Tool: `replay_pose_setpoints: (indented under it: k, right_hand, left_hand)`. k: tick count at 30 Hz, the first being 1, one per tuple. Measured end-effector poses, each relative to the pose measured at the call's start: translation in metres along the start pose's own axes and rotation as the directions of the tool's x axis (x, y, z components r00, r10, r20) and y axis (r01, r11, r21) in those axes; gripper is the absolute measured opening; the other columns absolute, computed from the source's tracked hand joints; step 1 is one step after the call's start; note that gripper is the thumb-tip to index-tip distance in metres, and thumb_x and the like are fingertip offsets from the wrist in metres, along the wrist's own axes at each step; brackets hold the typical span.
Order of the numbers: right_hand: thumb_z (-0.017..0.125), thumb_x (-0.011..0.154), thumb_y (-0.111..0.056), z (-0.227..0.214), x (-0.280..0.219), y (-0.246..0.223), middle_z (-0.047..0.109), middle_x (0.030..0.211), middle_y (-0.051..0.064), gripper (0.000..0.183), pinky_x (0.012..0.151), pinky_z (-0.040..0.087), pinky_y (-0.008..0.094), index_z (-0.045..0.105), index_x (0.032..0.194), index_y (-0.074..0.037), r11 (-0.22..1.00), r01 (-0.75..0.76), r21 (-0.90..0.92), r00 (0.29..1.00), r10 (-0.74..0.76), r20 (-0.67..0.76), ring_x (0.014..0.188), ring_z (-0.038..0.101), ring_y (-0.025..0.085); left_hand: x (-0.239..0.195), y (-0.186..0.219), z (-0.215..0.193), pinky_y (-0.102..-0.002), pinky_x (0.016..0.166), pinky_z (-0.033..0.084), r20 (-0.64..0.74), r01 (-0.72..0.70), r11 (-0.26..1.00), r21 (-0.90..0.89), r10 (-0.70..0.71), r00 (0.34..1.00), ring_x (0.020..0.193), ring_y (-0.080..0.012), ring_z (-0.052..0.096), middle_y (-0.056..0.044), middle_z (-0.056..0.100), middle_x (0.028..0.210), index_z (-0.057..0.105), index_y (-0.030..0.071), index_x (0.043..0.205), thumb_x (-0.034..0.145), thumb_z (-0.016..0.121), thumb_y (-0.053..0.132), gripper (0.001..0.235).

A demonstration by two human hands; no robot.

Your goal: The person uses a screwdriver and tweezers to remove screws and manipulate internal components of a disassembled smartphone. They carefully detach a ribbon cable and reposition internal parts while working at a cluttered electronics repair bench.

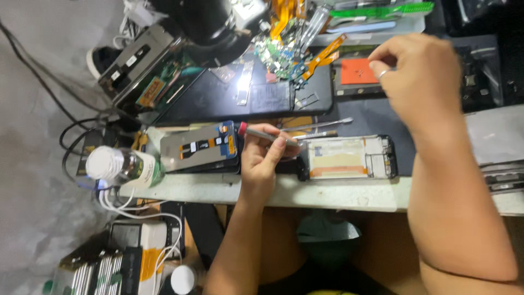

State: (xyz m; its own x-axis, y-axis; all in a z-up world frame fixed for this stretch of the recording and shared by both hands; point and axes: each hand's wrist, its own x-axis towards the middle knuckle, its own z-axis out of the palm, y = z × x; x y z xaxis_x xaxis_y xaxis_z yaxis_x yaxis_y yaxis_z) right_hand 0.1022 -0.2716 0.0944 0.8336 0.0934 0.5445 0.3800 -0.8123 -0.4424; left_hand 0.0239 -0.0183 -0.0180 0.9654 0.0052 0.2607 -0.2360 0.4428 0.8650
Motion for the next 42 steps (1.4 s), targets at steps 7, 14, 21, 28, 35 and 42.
replay_pose_setpoints:
  k: [7, 14, 21, 28, 35, 42]
  right_hand:
    - [0.073, 0.089, -0.002, 0.031, -0.007, 0.020, 0.073, 0.097, 0.016, 0.012, 0.073, 0.053, 0.042, 0.079, 0.099, -0.004, 0.972, 0.224, -0.074, 0.970, -0.229, -0.075, 0.086, 0.069, 0.034]
    - [0.069, 0.102, -0.001, -0.004, -0.043, 0.022, 0.074, 0.102, 0.012, 0.007, 0.080, 0.051, 0.025, 0.067, 0.108, 0.002, 0.927, 0.083, 0.365, 0.985, -0.020, -0.173, 0.092, 0.072, 0.018]
    - [0.070, 0.100, 0.009, 0.002, -0.044, 0.024, 0.070, 0.104, 0.015, 0.014, 0.087, 0.054, 0.032, 0.067, 0.113, 0.005, 0.964, 0.195, 0.179, 0.977, -0.176, -0.120, 0.094, 0.069, 0.023]
    - [0.075, 0.090, 0.005, 0.019, -0.030, 0.020, 0.069, 0.098, 0.017, 0.015, 0.081, 0.050, 0.044, 0.073, 0.105, 0.003, 0.972, 0.235, 0.020, 0.966, -0.231, -0.113, 0.091, 0.065, 0.036]
    - [0.076, 0.090, -0.008, 0.054, 0.024, 0.034, 0.073, 0.092, 0.015, 0.007, 0.075, 0.049, 0.047, 0.081, 0.096, -0.007, 0.952, 0.263, -0.157, 0.960, -0.275, -0.061, 0.085, 0.068, 0.034]
    - [0.080, 0.087, -0.025, 0.085, 0.045, 0.048, 0.071, 0.078, 0.011, 0.012, 0.062, 0.053, 0.043, 0.085, 0.093, -0.016, 0.950, 0.171, -0.261, 0.985, -0.175, 0.008, 0.070, 0.068, 0.033]
  left_hand:
    - [-0.009, -0.003, -0.003, -0.036, 0.089, 0.062, 0.004, 0.019, 1.000, -0.009, -0.019, 1.000, 0.096, -0.0190, 0.070, -0.011, 0.066, 0.108, 0.047, 0.005, 0.124, 0.108, 0.055, 0.000, 0.019]
    - [-0.013, 0.002, 0.008, -0.038, 0.107, 0.058, -0.014, -0.175, 0.980, 0.098, 0.178, 0.984, 0.112, -0.0208, 0.069, -0.011, 0.065, 0.115, 0.049, 0.003, 0.128, 0.112, 0.054, 0.001, 0.017]
    - [-0.015, 0.011, 0.015, -0.036, 0.098, 0.061, -0.073, -0.265, 0.933, 0.244, 0.290, 0.954, 0.105, -0.0211, 0.071, -0.016, 0.066, 0.119, 0.028, 0.007, 0.157, 0.113, 0.056, 0.003, 0.052]
    - [-0.023, 0.011, 0.018, -0.034, 0.090, 0.063, -0.081, -0.375, 0.873, 0.313, 0.418, 0.905, 0.095, -0.0205, 0.072, -0.023, 0.069, 0.122, -0.004, 0.024, 0.165, 0.114, 0.058, 0.002, 0.083]
    - [-0.014, -0.001, 0.007, -0.032, 0.087, 0.059, 0.020, -0.424, 0.795, 0.433, 0.462, 0.887, 0.092, -0.0211, 0.070, -0.023, 0.069, 0.116, 0.004, 0.020, 0.162, 0.113, 0.060, -0.002, 0.078]
    - [-0.012, -0.011, 0.001, -0.034, 0.085, 0.062, 0.190, -0.587, 0.646, 0.488, 0.577, 0.794, 0.097, -0.0234, 0.073, -0.020, 0.069, 0.116, 0.015, 0.020, 0.164, 0.108, 0.063, -0.005, 0.077]
